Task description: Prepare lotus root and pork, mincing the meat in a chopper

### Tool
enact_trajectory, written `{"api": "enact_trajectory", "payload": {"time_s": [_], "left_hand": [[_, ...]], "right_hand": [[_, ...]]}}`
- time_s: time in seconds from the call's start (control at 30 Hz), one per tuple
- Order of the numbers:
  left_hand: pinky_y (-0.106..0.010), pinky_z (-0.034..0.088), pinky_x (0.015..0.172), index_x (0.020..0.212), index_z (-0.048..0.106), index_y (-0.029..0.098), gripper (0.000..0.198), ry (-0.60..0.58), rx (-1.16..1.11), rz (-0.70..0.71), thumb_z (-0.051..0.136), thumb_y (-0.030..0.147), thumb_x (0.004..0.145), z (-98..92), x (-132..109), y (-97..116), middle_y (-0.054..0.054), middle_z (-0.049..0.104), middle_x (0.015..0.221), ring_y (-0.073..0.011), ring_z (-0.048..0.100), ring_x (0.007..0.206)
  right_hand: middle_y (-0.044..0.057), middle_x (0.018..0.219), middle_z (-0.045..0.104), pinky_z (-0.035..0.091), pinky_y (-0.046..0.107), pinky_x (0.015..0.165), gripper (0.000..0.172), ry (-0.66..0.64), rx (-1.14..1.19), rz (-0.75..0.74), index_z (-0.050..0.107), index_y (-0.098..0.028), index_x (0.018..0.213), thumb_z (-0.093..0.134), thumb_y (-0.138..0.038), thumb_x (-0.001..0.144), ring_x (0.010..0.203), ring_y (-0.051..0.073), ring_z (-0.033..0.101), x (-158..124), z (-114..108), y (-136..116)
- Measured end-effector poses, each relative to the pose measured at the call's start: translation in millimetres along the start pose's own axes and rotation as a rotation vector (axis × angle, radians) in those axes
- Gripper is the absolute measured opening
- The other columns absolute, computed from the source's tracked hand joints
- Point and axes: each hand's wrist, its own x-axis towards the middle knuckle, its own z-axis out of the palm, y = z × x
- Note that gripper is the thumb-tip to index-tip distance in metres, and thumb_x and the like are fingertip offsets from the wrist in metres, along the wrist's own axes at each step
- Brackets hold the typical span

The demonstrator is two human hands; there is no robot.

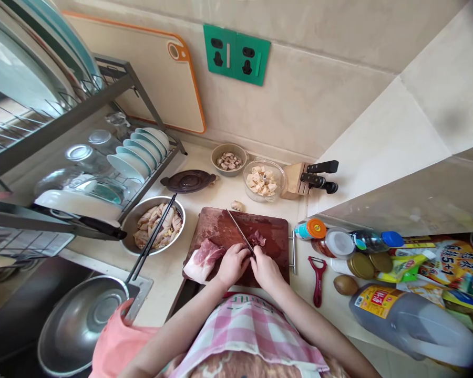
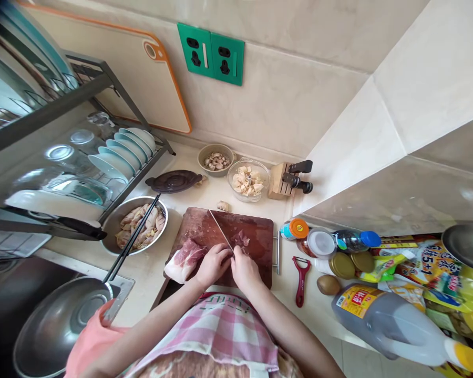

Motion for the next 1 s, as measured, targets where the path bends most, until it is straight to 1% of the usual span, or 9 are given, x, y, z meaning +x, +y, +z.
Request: {"api": "enact_trajectory", "payload": {"time_s": [0.1,0.27,0.33,0.4,0.5,0.6,0.8,0.9,1.0], "left_hand": [[-0.041,0.047,0.091,0.106,0.061,0.022,0.028,-0.01,0.04,0.025,0.059,0.015,0.079,-4.4,-6.3,2.4,-0.007,0.059,0.112,-0.0228,0.054,0.103],[-0.04,0.049,0.088,0.102,0.062,0.021,0.021,0.008,0.085,-0.051,0.057,0.019,0.082,-5.8,-10.3,3.5,-0.008,0.059,0.108,-0.0231,0.055,0.099],[-0.04,0.049,0.089,0.1,0.064,0.021,0.018,0.013,0.065,-0.049,0.055,0.019,0.084,-3.5,-7.4,2.9,-0.008,0.06,0.107,-0.0227,0.056,0.098],[-0.039,0.049,0.089,0.1,0.065,0.021,0.019,0.013,0.042,-0.038,0.053,0.018,0.085,-1.4,-4.2,3.0,-0.008,0.061,0.107,-0.0221,0.057,0.098],[-0.039,0.049,0.088,0.097,0.066,0.021,0.019,-0.016,0.033,-0.018,0.051,0.018,0.086,-1.3,-2.9,4.7,-0.008,0.063,0.102,-0.0215,0.059,0.095],[-0.038,0.05,0.087,0.1,0.064,0.021,0.019,0.002,0.02,-0.042,0.056,0.019,0.083,-4.3,-6.6,6.7,-0.008,0.061,0.104,-0.0215,0.058,0.096],[-0.038,0.05,0.086,0.095,0.065,0.022,0.015,0.051,0.002,-0.046,0.053,0.022,0.086,-3.8,-8.3,4.9,-0.007,0.062,0.103,-0.0212,0.058,0.096],[-0.039,0.05,0.088,0.096,0.066,0.022,0.017,0.07,-0.03,-0.052,0.051,0.022,0.087,-1.5,-4.8,3.7,-0.008,0.063,0.104,-0.0211,0.059,0.097],[-0.038,0.05,0.088,0.094,0.067,0.021,0.018,0.046,-0.036,-0.041,0.051,0.019,0.086,-1.9,-4.7,4.9,-0.007,0.064,0.102,-0.0205,0.059,0.095]], "right_hand": [[0.008,0.092,0.069,0.036,0.024,0.061,0.023,0.022,0.032,-0.041,0.045,-0.019,0.113,0.039,-0.027,0.092,0.083,0.02,0.066,17.4,-13.9,-1.8],[0.004,0.081,0.068,0.034,0.023,0.057,0.017,-0.02,0.024,-0.122,0.045,-0.022,0.105,0.036,-0.028,0.093,0.075,0.018,0.066,-32.6,-28.2,39.7],[0.004,0.079,0.068,0.031,0.023,0.056,0.015,-0.067,-0.059,-0.122,0.047,-0.022,0.103,0.037,-0.026,0.092,0.072,0.019,0.066,-43.6,-25.6,42.3],[0.007,0.081,0.069,0.03,0.024,0.055,0.016,-0.079,-0.121,-0.092,0.047,-0.021,0.105,0.038,-0.023,0.092,0.072,0.02,0.067,-33.3,-20.7,30.1],[0.009,0.09,0.07,0.03,0.025,0.057,0.019,-0.038,-0.107,-0.101,0.046,-0.021,0.108,0.038,-0.025,0.092,0.079,0.021,0.067,5.3,-17.5,3.3],[0.007,0.095,0.069,0.032,0.024,0.059,0.017,-0.02,-0.078,-0.153,0.046,-0.023,0.108,0.041,-0.027,0.091,0.084,0.02,0.067,20.9,-22.2,-1.6],[0.005,0.08,0.068,0.032,0.023,0.056,0.019,-0.062,-0.05,-0.147,0.046,-0.021,0.106,0.033,-0.027,0.094,0.074,0.019,0.066,-43.3,-18.8,45.9],[0.007,0.082,0.069,0.032,0.024,0.057,0.019,-0.096,-0.077,-0.096,0.046,-0.02,0.108,0.034,-0.023,0.093,0.076,0.02,0.067,-39.4,-10.4,33.9],[0.01,0.09,0.07,0.035,0.025,0.059,0.019,-0.064,-0.072,-0.095,0.045,-0.02,0.109,0.037,-0.023,0.092,0.079,0.022,0.067,-4.3,-8.0,5.2]]}}
